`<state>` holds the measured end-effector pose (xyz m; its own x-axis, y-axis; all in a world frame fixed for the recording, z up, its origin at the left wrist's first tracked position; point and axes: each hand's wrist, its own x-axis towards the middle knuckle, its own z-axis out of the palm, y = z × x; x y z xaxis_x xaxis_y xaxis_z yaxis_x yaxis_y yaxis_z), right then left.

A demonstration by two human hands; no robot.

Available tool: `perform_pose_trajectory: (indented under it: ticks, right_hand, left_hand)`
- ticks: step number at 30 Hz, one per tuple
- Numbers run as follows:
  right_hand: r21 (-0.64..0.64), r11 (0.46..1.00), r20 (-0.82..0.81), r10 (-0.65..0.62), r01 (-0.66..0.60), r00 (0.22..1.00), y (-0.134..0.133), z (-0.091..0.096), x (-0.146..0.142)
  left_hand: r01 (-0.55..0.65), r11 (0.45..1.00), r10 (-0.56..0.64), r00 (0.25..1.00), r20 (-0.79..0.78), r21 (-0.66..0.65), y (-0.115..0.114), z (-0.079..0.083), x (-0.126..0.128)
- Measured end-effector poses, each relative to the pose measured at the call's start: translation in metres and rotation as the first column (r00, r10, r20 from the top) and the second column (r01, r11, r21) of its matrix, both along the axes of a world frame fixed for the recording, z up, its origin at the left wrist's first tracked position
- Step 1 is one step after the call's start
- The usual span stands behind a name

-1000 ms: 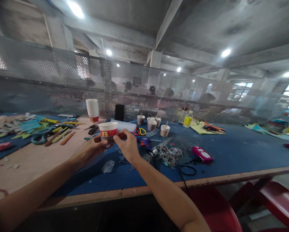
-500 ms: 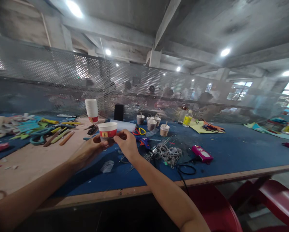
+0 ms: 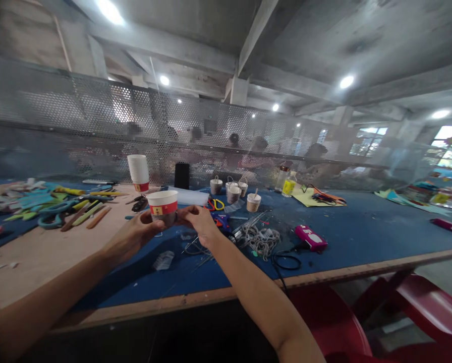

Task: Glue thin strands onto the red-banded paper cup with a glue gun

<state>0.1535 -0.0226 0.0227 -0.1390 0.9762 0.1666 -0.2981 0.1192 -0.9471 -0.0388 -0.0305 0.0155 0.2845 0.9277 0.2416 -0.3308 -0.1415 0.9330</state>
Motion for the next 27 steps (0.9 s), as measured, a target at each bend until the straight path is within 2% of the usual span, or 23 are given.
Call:
perform_pose_trajectory:
  ticks: [4, 11, 16, 22, 27]
  right_hand:
    - [-0.028, 0.997, -0.036, -0.077, 0.076, 0.996, 0.001, 0.0, -0.001]
    - [0.141, 0.987, 0.002, -0.077, 0.076, 0.997, -0.001, -0.005, -0.009]
    - [0.169, 0.982, 0.044, -0.091, 0.082, 0.995, 0.001, -0.008, -0.011]
    - [0.077, 0.995, 0.041, -0.071, 0.068, 0.997, -0.003, -0.006, -0.009]
    - [0.011, 0.995, -0.001, -0.099, 0.099, 0.995, 0.004, -0.011, -0.007]
  left_hand:
    - [0.047, 0.998, -0.044, 0.995, 0.088, -0.035, 0.006, -0.006, -0.002]
    - [0.061, 0.997, -0.058, 0.995, 0.087, -0.042, 0.006, -0.005, -0.002]
    - [0.03, 0.999, -0.027, 0.998, 0.056, -0.042, 0.003, -0.004, -0.002]
    - [0.014, 1.0, -0.014, 1.0, 0.01, -0.027, 0.003, -0.004, -0.001]
    - [0.09, 0.994, -0.086, 0.994, 0.062, -0.059, 0.01, -0.01, -0.002]
